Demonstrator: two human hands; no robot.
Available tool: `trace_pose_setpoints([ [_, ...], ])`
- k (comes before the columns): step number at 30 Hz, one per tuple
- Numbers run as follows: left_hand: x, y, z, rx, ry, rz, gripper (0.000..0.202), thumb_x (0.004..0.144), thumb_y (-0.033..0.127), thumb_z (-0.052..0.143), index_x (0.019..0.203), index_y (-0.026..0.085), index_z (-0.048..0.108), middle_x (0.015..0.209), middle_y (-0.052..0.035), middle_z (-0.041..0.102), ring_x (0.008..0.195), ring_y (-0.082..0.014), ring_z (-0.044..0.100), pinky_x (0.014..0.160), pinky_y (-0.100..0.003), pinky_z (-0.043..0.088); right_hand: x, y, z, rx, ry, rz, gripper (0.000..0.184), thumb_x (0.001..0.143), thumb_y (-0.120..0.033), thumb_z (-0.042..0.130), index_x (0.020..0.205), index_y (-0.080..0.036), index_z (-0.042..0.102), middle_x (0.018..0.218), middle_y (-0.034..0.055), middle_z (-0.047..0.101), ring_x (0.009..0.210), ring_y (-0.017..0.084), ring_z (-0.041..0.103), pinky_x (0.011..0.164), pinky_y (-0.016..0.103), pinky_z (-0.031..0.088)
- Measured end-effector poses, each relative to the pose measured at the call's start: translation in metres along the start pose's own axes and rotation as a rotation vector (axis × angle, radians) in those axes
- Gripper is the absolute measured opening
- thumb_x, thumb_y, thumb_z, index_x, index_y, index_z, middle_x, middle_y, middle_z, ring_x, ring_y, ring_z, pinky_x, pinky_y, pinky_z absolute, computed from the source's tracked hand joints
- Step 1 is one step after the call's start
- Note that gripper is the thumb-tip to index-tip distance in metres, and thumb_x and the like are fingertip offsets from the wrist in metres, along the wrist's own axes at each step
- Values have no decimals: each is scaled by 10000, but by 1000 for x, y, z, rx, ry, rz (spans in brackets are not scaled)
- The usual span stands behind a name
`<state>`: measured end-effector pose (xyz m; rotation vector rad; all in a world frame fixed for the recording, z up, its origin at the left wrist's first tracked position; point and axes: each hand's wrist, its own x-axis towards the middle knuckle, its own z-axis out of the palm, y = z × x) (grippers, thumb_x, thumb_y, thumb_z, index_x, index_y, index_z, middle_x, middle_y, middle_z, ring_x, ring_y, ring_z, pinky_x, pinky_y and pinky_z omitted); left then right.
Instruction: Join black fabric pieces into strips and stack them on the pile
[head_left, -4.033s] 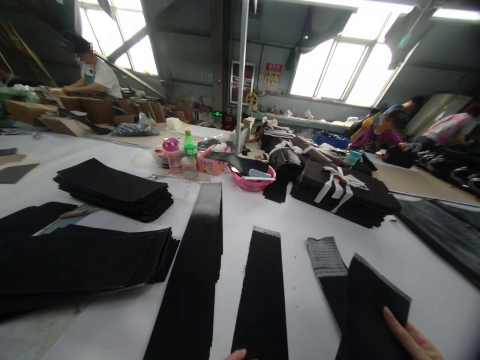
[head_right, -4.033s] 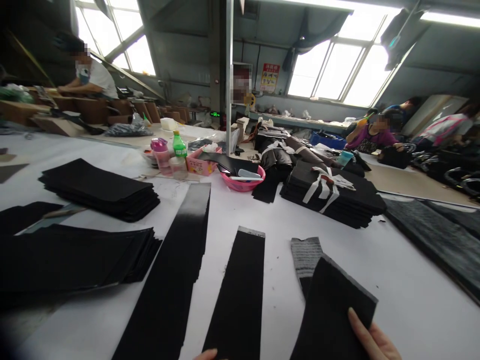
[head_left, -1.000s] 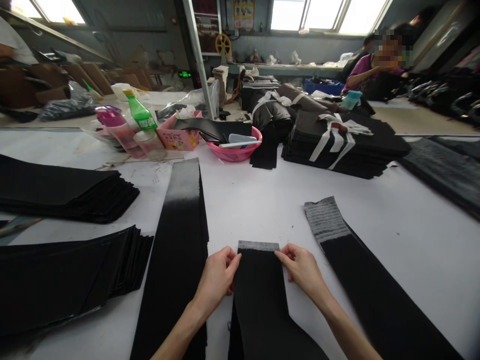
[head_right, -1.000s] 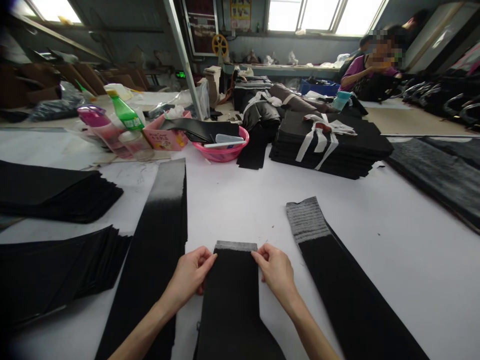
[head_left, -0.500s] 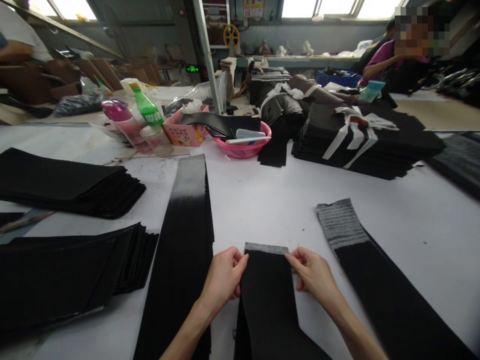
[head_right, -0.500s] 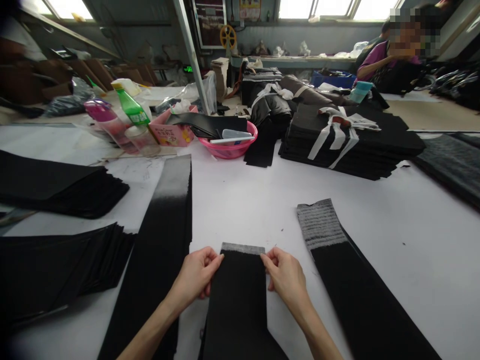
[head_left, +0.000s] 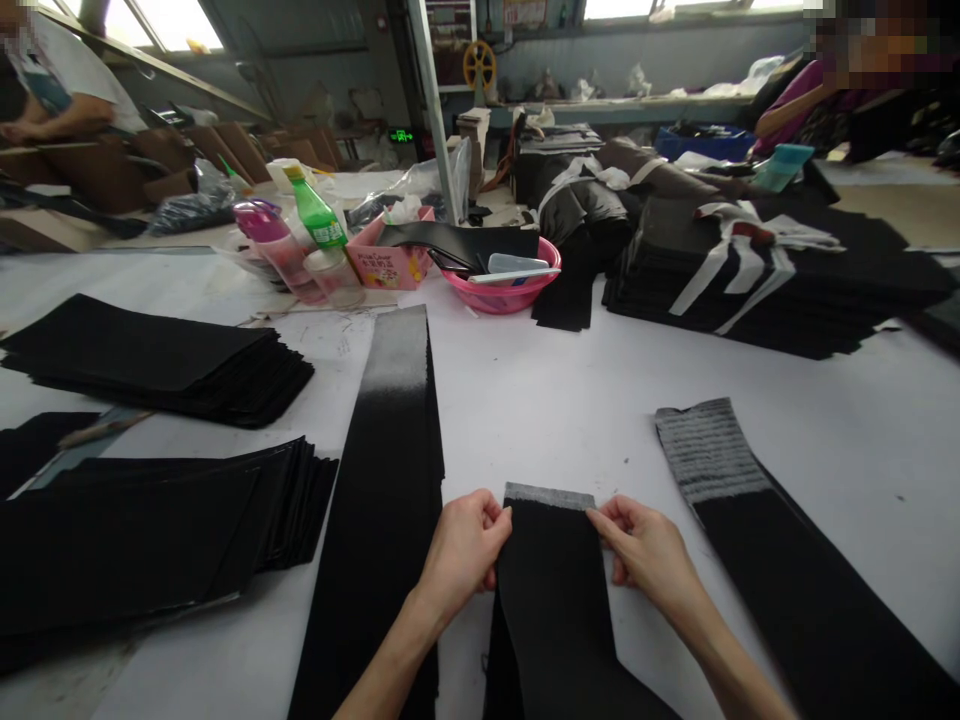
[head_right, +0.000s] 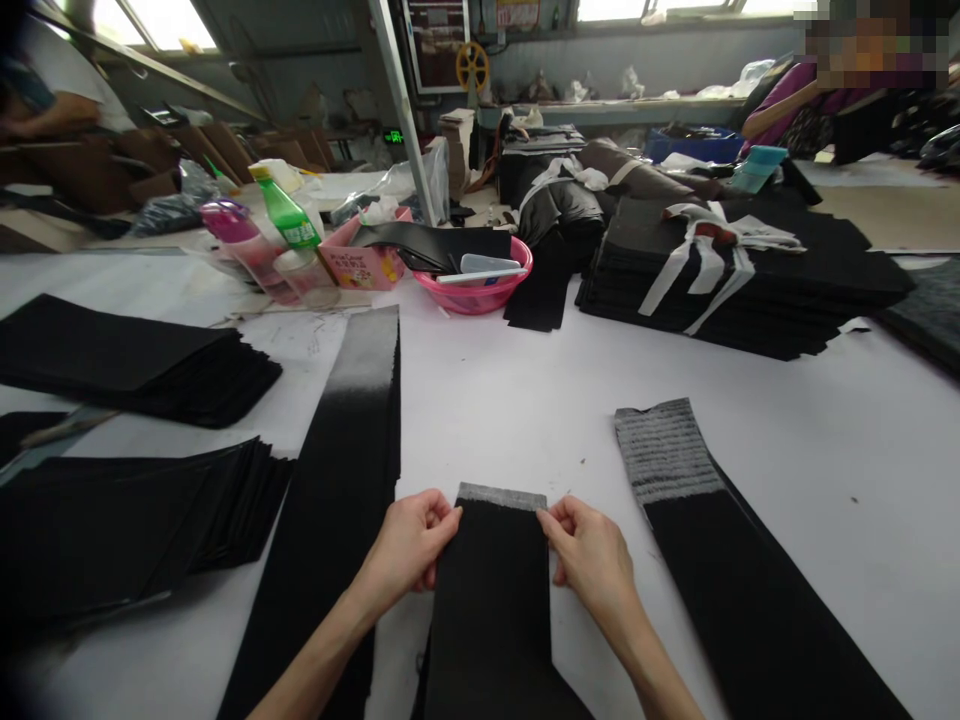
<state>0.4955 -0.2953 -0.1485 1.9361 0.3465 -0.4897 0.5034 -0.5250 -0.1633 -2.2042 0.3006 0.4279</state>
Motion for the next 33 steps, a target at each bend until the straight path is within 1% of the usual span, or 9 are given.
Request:
trace_pose_setpoints([
  [7, 3, -7, 2, 1, -1, 4, 296, 838, 458, 535, 704, 195, 509, 385, 58, 486, 263, -116, 487, 249, -145, 277, 0, -1, 1, 30, 20, 17, 340, 824, -528, 538, 677, -221, 549, 389, -46, 543, 358, 132, 543, 416, 221, 379],
  [13, 3, -8, 2, 2, -13, 21, 350, 837, 509, 529, 683, 195, 502, 351, 64, 461, 248, -113, 468, 252, -139, 258, -1, -4, 2, 34, 44, 24, 315, 823, -493, 550, 678, -214, 557, 428, -43, 569, 369, 125, 557, 424, 217, 385],
  [16, 2, -7, 1, 7, -17, 20, 342, 841, 503, 522, 684, 200, 497, 333, 66, 452, 240, -115, 455, 251, -145, 266, -1, -6, 1, 31, 47, 30, 315, 826, -486, 550, 670, -213, 549, 438, -43, 576, 368, 120, 558, 423, 211, 383],
  [20, 2, -5, 2, -5, -9, 19, 326, 838, 486, 527, 680, 203, 490, 365, 72, 458, 259, -122, 484, 248, -148, 273, -2, -7, 1, 26, 50, 29, 310, 826, -480, 551, 670, -212, 550, 450, -41, 585, 378, 122, 568, 426, 212, 390],
  [24, 2, -4, 2, 7, -1, 10, 332, 831, 490, 543, 673, 202, 496, 361, 75, 452, 253, -115, 474, 248, -145, 268, -2, -6, 2, 22, 53, 32, 302, 827, -471, 550, 674, -212, 552, 470, -39, 599, 382, 120, 571, 431, 212, 392],
  [33, 2, -7, 3, 50, 15, 43, 320, 853, 462, 514, 668, 202, 498, 355, 61, 470, 257, -123, 487, 254, -148, 280, -3, -11, 0, -6, 52, 15, 287, 827, -459, 548, 663, -224, 547, 410, -37, 565, 425, 146, 589, 439, 218, 385],
])
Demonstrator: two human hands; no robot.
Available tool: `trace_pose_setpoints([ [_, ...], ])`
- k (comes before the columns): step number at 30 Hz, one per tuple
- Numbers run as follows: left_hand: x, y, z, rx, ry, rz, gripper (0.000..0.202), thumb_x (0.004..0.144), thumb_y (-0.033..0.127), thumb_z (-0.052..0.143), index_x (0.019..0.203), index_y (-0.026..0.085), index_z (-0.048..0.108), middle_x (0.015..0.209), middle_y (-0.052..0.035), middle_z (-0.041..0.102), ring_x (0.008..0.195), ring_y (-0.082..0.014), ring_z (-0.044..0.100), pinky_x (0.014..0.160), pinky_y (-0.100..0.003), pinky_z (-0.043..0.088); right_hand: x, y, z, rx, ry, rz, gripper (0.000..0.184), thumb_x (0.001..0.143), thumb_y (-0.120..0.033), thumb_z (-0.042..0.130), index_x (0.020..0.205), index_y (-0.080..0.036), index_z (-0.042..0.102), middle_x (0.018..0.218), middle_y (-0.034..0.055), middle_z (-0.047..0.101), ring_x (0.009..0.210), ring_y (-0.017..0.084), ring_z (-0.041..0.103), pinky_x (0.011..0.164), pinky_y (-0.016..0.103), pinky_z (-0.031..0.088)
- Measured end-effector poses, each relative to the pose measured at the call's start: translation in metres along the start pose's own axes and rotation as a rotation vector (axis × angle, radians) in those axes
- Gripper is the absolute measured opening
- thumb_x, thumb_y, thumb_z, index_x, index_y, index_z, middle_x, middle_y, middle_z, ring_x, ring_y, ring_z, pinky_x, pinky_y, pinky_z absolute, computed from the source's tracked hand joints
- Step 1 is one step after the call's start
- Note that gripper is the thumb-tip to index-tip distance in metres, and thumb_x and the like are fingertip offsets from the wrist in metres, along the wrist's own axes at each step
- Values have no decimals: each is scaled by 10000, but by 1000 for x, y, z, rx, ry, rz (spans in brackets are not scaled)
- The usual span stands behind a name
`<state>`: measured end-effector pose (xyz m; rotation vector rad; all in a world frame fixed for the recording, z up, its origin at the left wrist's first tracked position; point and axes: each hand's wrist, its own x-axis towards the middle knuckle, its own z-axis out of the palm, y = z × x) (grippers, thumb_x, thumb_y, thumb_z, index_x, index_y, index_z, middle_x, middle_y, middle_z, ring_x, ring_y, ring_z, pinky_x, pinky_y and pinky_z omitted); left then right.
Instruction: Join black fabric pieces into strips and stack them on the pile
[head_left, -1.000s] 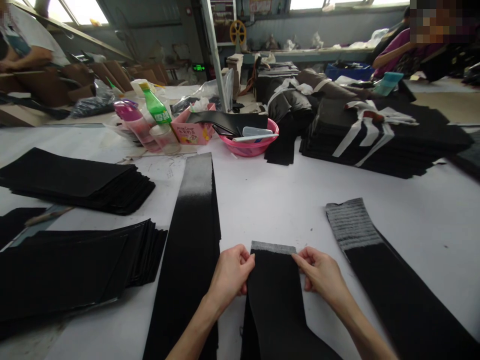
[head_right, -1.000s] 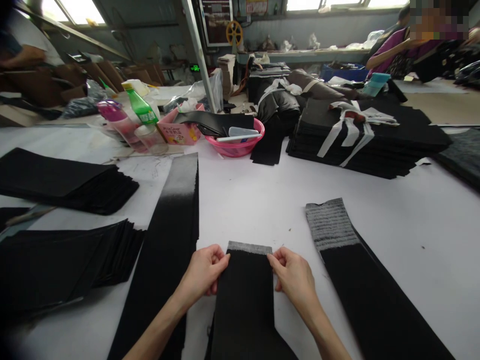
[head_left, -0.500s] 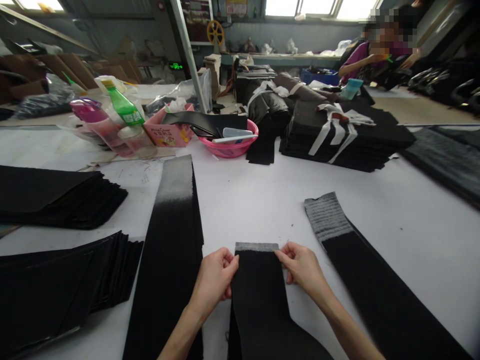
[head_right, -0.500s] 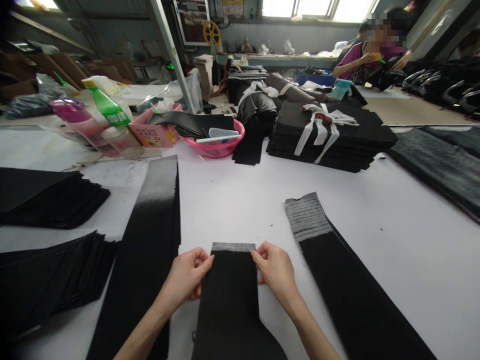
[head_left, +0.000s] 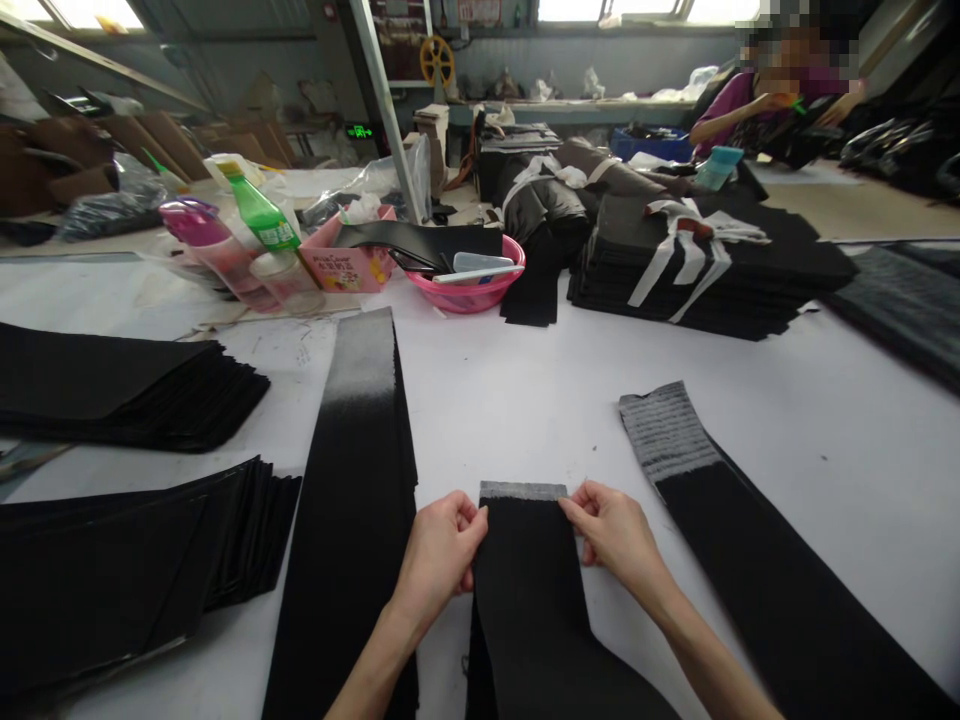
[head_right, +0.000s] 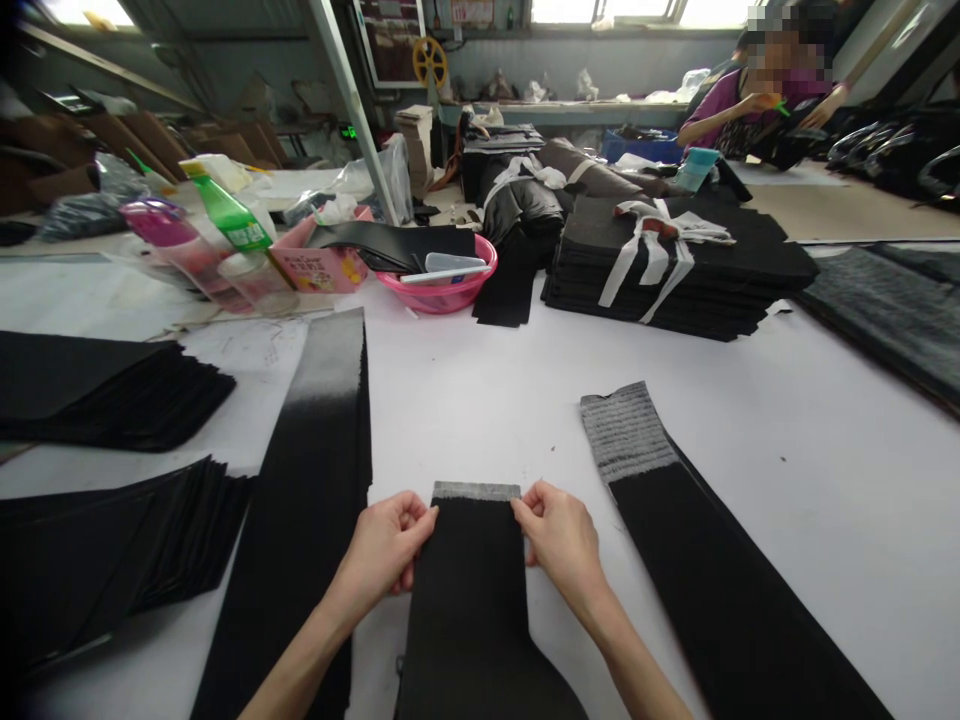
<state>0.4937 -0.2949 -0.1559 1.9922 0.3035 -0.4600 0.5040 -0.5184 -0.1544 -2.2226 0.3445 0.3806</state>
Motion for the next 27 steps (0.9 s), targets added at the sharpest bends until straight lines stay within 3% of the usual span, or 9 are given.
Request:
trace_pose_setpoints([
  [17, -1, 6, 1, 27, 14, -28, 263, 853, 399, 504, 678, 203, 486, 386, 74, 473, 267, -123, 501, 236, -150, 286, -1, -2, -1, -47, -2, 1, 290, 843, -451, 527, 683, -212, 556, 454, -32, 599, 443, 134, 602, 445, 204, 384],
  [27, -4, 9, 1, 97, 28, 14, 265, 865, 382, 493, 666, 210, 465, 384, 87, 476, 262, -100, 475, 256, -146, 287, 0, -7, -1, -83, 9, 11, 215, 829, -330, 522, 651, -211, 535, 425, -53, 586, 406, 117, 601, 460, 191, 370],
])
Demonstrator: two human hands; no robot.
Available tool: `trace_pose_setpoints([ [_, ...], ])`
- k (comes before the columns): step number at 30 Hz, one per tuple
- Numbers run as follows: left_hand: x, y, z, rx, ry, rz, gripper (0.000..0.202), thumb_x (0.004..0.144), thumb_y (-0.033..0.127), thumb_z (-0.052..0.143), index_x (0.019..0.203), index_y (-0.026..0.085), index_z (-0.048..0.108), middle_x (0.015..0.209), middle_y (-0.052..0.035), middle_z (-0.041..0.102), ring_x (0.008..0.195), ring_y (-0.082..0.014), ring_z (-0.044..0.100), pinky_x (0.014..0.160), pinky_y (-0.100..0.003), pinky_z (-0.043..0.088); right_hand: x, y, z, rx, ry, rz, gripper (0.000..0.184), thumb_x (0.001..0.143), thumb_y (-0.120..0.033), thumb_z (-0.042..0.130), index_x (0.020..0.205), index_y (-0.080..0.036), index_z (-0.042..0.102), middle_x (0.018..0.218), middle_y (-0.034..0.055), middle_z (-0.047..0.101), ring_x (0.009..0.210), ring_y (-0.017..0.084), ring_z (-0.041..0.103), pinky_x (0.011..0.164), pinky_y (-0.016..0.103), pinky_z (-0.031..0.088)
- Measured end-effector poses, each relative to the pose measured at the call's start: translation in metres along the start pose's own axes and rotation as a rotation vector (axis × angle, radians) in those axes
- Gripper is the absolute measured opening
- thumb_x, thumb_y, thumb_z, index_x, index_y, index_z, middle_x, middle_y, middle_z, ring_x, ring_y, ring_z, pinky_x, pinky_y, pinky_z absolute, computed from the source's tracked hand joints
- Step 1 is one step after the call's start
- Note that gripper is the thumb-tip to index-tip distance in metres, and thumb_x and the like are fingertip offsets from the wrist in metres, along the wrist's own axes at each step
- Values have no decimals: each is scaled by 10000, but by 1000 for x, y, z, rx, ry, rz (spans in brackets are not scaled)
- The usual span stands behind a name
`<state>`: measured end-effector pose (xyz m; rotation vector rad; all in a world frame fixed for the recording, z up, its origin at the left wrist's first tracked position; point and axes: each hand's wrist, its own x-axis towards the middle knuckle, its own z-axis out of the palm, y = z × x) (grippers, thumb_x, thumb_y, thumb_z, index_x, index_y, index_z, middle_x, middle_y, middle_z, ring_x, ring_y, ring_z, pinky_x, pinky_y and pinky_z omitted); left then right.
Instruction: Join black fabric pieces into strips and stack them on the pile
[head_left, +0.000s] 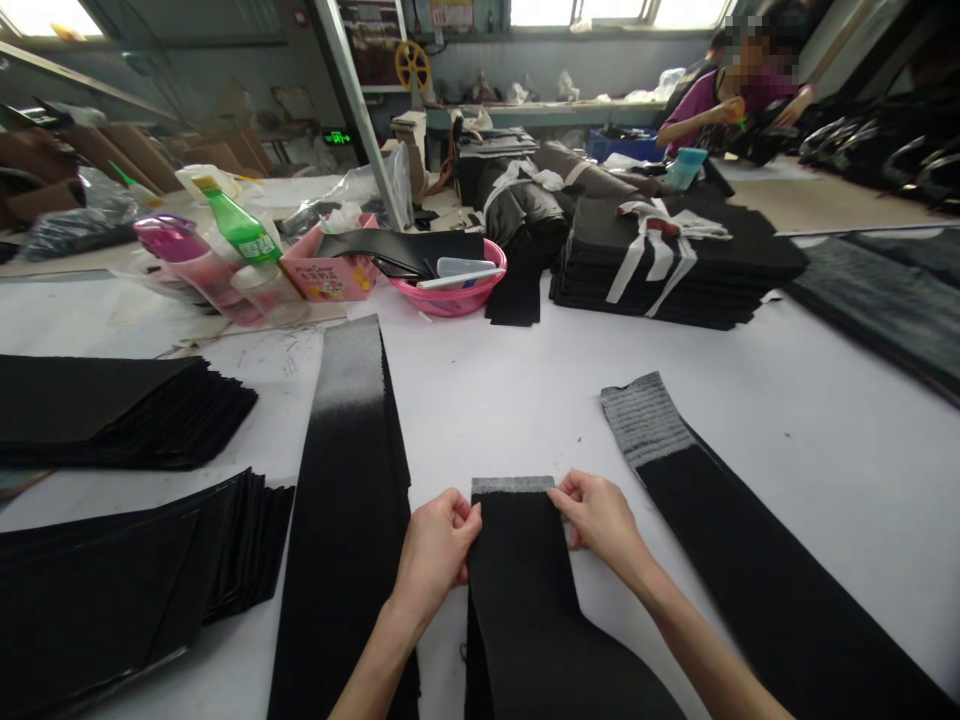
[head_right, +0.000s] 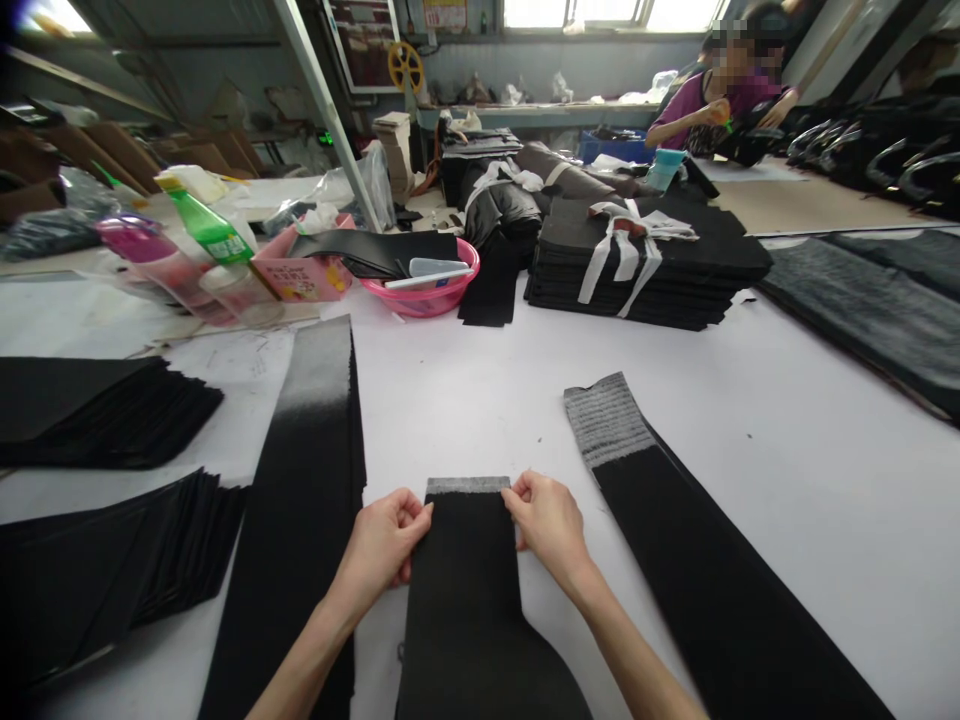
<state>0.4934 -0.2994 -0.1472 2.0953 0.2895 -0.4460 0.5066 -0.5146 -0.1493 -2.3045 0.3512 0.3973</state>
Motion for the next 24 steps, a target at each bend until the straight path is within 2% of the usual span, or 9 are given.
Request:
trace_pose_setpoints([
  [8, -2, -4, 1, 72, 34, 55, 269, 872, 393, 491, 677, 209, 470, 416, 82, 502, 278, -97, 501, 298, -152, 302, -1, 0, -1, 5, 16, 1, 217, 827, -333, 527, 653, -205, 547, 495, -53, 629, 389, 101, 593, 455, 185, 364],
  [19, -2, 0, 0, 155, 31, 59, 237, 902, 376, 466, 726, 220, 437, 507, 74, 537, 321, -96, 509, 332, -173, 308, -2, -2, -2, -41, 23, -2, 203, 832, -293, 537, 648, -207, 537, 423, -63, 582, 418, 100, 607, 452, 168, 342],
  [22, -5, 2, 0, 313, 118, 91, 160, 902, 347, 503, 814, 220, 459, 585, 60, 567, 407, -110, 548, 387, -189, 335, 0, 0, -2, -25, 13, -2, 186, 833, -283, 537, 663, -207, 530, 436, -65, 589, 406, 95, 599, 439, 163, 334],
  [24, -8, 4, 0, 512, 219, 201, 82, 905, 296, 526, 905, 216, 509, 678, 33, 605, 527, -135, 592, 483, -219, 397, 1, 2, -1, -14, 10, 2, 181, 837, -289, 537, 676, -207, 522, 441, -64, 590, 390, 93, 588, 418, 161, 322],
])
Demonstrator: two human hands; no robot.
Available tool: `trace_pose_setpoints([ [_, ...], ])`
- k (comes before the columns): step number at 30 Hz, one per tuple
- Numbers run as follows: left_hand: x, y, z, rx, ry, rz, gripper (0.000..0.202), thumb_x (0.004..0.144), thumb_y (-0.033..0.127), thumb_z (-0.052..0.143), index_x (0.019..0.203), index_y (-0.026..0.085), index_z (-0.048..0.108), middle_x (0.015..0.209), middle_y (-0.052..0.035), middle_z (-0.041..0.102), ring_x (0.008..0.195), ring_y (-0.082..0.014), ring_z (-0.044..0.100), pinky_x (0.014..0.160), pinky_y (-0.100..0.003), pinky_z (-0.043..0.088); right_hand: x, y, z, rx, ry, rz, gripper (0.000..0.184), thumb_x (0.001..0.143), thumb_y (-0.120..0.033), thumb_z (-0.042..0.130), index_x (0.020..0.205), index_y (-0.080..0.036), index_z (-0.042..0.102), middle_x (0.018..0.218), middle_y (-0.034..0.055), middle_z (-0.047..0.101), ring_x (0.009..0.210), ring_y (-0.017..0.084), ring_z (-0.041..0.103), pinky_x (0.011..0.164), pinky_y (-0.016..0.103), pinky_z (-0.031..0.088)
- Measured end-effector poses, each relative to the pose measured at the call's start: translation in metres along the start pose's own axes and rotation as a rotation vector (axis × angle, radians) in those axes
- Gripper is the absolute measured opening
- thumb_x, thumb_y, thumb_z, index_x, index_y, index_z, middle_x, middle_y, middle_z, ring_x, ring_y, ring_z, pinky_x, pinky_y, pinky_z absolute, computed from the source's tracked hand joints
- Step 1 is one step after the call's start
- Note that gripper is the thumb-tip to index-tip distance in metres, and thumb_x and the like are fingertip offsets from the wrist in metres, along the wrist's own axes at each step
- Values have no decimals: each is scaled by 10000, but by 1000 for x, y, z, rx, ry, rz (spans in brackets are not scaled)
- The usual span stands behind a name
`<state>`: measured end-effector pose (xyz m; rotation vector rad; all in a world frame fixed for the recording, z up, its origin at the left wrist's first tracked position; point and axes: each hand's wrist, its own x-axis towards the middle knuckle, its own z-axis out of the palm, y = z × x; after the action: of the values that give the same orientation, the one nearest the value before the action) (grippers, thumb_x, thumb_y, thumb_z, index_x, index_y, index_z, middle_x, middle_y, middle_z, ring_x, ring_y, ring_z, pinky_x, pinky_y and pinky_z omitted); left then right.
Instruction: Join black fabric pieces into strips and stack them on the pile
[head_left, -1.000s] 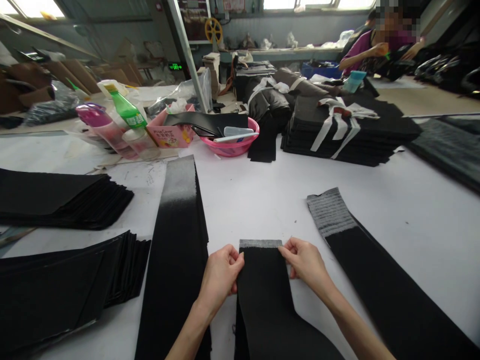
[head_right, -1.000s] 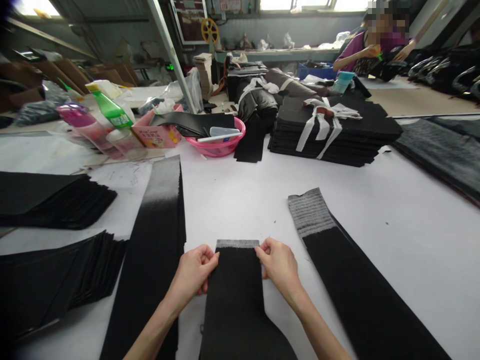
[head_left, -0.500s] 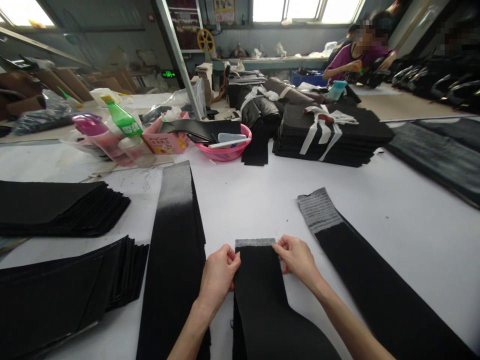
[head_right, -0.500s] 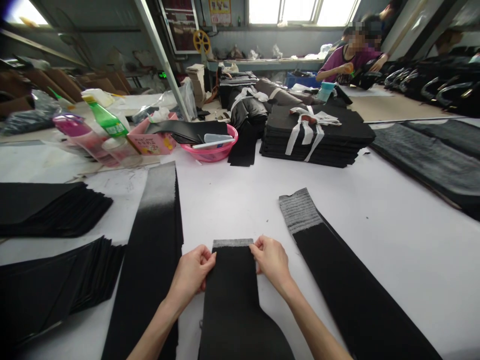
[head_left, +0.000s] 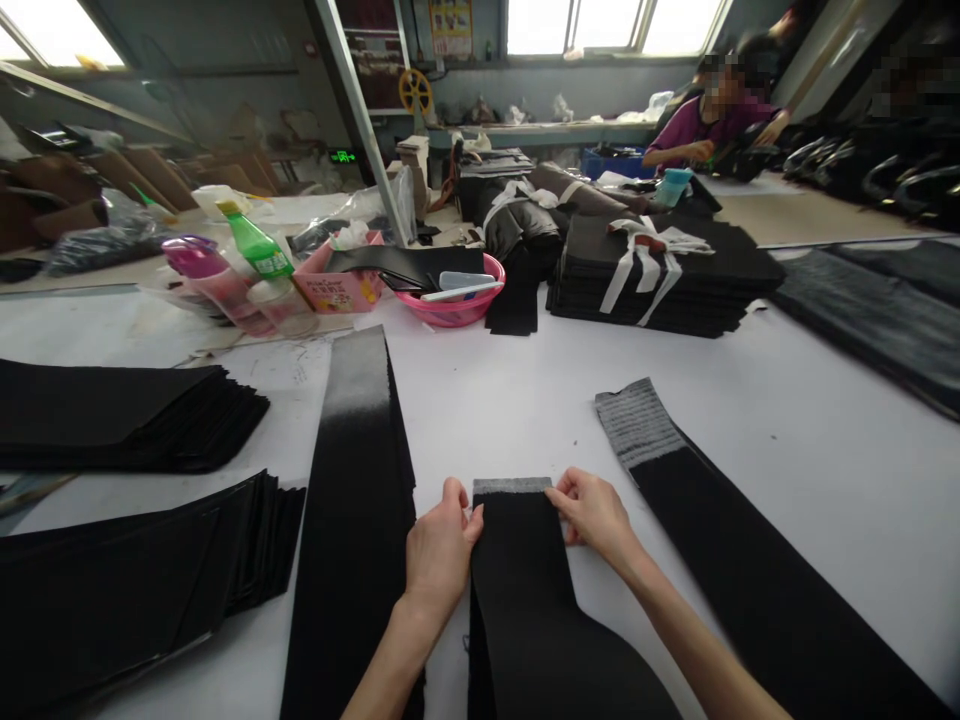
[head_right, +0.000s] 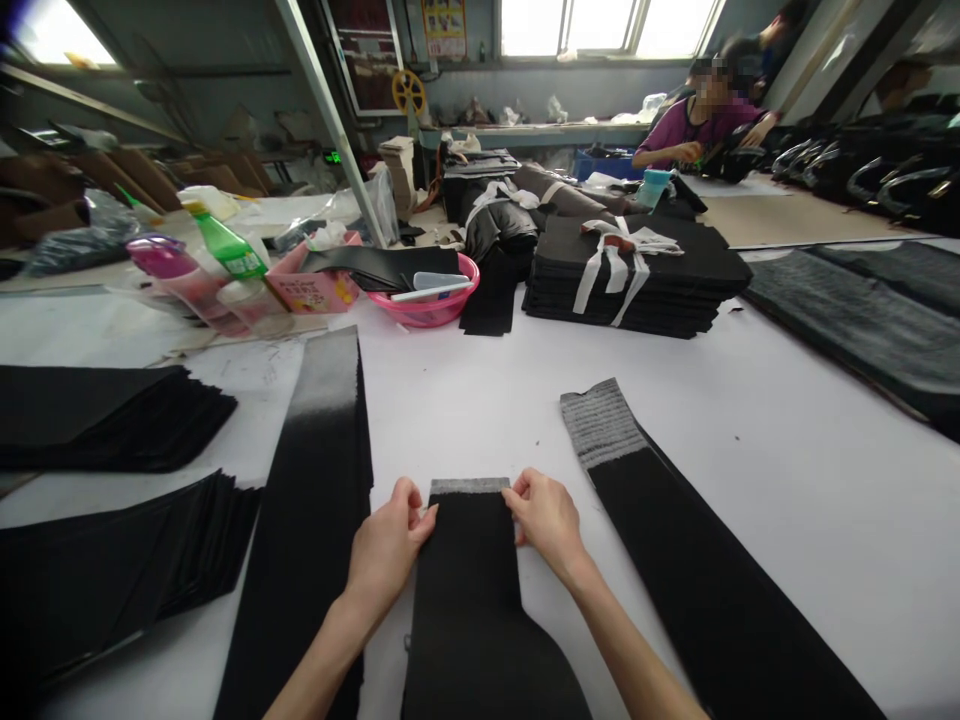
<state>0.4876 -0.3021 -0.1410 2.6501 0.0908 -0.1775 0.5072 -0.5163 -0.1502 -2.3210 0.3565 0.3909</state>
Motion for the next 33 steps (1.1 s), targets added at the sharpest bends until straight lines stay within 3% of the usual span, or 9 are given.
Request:
trace_pose_setpoints([
  [3, -4, 4, 1, 248, 133, 302, 239, 898, 159, 529, 1123, 237, 546, 956, -20, 632, 836, -190, 617, 711, -298, 471, 1, 2, 3, 22, 2, 3, 157, 844, -292, 546, 715, -208, 515, 472, -64, 606, 374, 84, 575, 393, 154, 311],
  [6, -6, 4, 5, 371, 147, 519, 392, 881, 107, 545, 1250, 238, 520, 1134, -54, 582, 1020, -227, 547, 844, -365, 456, 3, 6, 5, 61, -11, -3, 144, 853, -307, 551, 757, -208, 507, 528, -61, 629, 355, 82, 565, 370, 157, 323],
  [11, -4, -3, 7, 416, 126, 559, 396, 903, 119, 520, 1279, 243, 513, 1186, -69, 560, 1030, -233, 523, 844, -383, 448, 4, 7, -2, 67, -9, 14, 81, 882, -270, 507, 834, -206, 511, 540, -59, 612, 372, 113, 579, 386, 191, 375],
  [13, -4, -4, 6, 408, 117, 565, 396, 908, 117, 508, 1280, 252, 511, 1187, -69, 559, 1024, -234, 520, 845, -387, 445, -2, 2, -4, 14, 93, -21, 75, 904, -258, 482, 894, -207, 536, 579, -42, 624, 460, 132, 617, 477, 226, 436],
  [17, -3, -5, 3, 382, 107, 574, 411, 906, 106, 496, 1290, 252, 499, 1157, -65, 564, 1015, -238, 515, 847, -392, 440, -22, -12, 7, -222, 340, -508, 180, 935, -252, 497, 1076, -245, 609, 995, 53, 693, 946, 211, 646, 849, 354, 476],
  [19, -3, -6, 2, 362, 110, 581, 408, 911, 115, 493, 1292, 259, 498, 1145, -62, 567, 1013, -239, 516, 848, -393, 437, -29, -11, 18, -319, 297, -763, 246, 930, -196, 514, 1143, -262, 618, 1176, 53, 648, 1145, 226, 556, 981, 383, 418],
  [21, -4, -8, 0, 335, 109, 583, 398, 917, 135, 494, 1291, 272, 500, 1137, -55, 567, 1010, -237, 517, 845, -392, 437, -32, -3, 26, -383, 271, -845, 297, 918, -157, 530, 1179, -270, 615, 1261, 37, 608, 1230, 230, 494, 1027, 399, 392],
  [27, 0, -16, -2, 257, 153, 511, 345, 895, 146, 518, 1227, 233, 546, 1098, -61, 554, 993, -222, 517, 874, -370, 444, -30, 30, 15, -381, 364, -708, 256, 896, -168, 574, 1092, -296, 677, 1284, 34, 585, 1224, 243, 498, 1001, 409, 428],
  [33, 4, -19, -9, 229, 141, 538, 301, 901, 191, 528, 1195, 239, 569, 1061, -60, 553, 968, -214, 519, 844, -359, 445, -21, 7, -11, -232, 338, -560, 108, 903, -259, 580, 902, -241, 686, 1049, 38, 674, 1000, 218, 607, 873, 347, 486],
])
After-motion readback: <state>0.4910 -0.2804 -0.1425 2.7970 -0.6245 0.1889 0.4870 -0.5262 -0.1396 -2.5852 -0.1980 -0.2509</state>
